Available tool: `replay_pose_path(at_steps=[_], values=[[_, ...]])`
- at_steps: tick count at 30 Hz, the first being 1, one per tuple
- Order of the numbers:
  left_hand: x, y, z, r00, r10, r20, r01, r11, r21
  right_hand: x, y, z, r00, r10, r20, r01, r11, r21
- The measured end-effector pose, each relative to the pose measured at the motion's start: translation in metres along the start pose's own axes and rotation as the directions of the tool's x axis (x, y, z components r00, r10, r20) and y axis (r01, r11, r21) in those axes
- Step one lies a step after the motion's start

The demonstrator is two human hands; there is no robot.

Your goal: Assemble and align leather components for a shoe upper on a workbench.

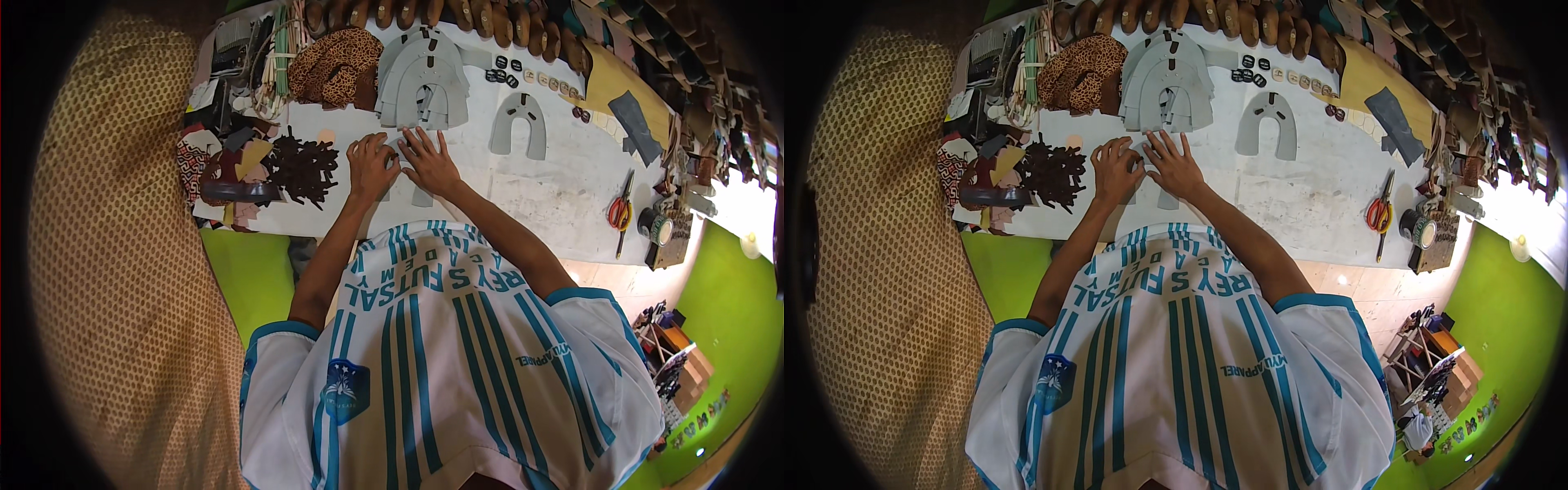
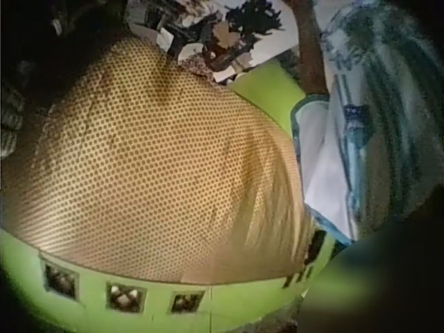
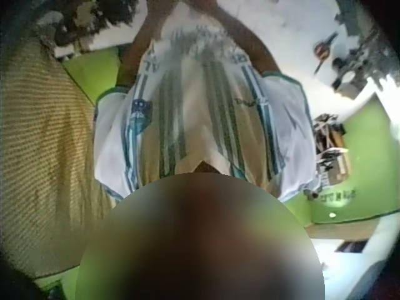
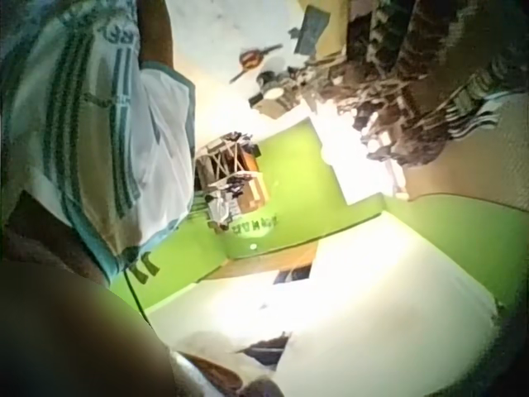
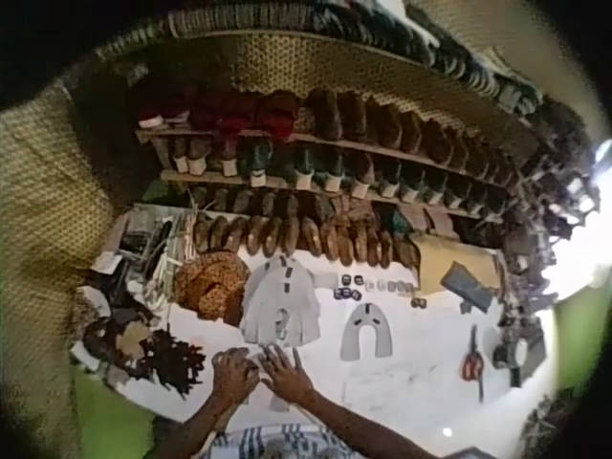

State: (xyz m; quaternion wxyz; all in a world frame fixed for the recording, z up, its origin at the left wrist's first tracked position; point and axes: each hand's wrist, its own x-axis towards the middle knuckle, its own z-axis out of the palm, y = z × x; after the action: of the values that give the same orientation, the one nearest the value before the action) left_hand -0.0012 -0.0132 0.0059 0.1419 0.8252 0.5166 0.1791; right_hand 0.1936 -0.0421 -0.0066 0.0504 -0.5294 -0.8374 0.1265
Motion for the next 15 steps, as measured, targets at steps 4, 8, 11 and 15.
replay_pose_path(at_steps=[4,8,11,15], values=[[0.004,-0.001,0.001,0.999,0.039,0.003,-0.039,0.999,0.028,0.0,-0.002,0.002,1.0,0.006,-0.001,-0.006,1.0,-0.004],[0.012,-0.005,0.004,0.994,0.1,0.04,-0.102,0.993,0.058,0.0,-0.001,0.004,1.0,0.008,-0.009,-0.008,1.0,-0.01],[0.013,-0.006,0.005,0.991,0.115,0.067,-0.118,0.991,0.056,0.0,-0.002,0.004,1.0,0.011,-0.009,-0.011,1.0,-0.004],[0.012,-0.007,0.006,0.991,0.106,0.078,-0.109,0.993,0.035,0.001,-0.002,0.004,1.0,0.016,0.0,-0.016,1.0,0.008]])
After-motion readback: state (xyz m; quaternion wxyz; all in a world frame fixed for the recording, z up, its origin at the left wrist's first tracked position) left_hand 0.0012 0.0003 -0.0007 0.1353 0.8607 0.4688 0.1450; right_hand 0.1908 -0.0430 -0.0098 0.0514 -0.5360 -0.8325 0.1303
